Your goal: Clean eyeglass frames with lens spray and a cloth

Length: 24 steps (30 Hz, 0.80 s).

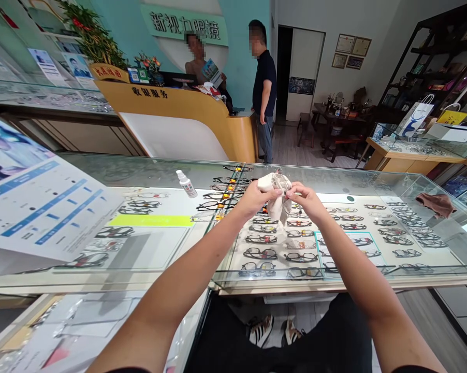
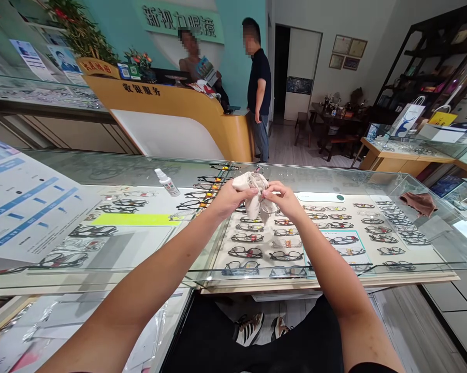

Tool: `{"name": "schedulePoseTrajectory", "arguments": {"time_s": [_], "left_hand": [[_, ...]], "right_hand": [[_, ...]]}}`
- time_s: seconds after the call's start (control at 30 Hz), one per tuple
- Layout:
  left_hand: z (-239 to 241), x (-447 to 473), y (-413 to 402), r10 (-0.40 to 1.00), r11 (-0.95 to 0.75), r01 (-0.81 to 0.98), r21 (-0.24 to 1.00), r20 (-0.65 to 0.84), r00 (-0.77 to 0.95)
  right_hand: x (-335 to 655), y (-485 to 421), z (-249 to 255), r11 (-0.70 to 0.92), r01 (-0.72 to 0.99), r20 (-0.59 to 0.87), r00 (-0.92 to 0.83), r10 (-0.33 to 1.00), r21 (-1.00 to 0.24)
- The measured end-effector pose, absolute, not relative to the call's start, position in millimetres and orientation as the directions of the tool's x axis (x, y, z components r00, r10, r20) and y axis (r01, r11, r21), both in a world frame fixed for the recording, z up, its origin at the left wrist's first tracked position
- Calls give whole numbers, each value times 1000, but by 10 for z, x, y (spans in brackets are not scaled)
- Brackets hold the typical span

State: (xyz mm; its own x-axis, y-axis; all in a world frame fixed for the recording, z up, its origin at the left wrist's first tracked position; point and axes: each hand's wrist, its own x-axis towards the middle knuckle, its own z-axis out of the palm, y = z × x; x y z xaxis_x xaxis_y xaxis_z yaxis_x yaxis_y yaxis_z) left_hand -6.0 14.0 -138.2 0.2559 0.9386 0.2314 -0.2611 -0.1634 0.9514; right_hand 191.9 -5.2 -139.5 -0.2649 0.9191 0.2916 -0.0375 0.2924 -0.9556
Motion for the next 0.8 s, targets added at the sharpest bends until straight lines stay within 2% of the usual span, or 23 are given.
{"name": "schedulePoseTrajectory", "arguments": {"time_s": [0.33, 0.5, 0.8], "left_hand": [[-1398, -2, 75, 943, -284, -188, 940, 310, 123], [-1389, -29, 71, 940, -316, -157, 936, 331, 81], [-1278, -68, 40, 871, -283, -177, 943, 330, 364]], "right_hand": [[1819, -115, -1421, 336, -45, 322, -427, 845, -941], [1826, -159, -1345, 277, -113, 298, -419, 857, -954], [1919, -147, -1302, 133, -165, 191, -411, 892, -977]]}}
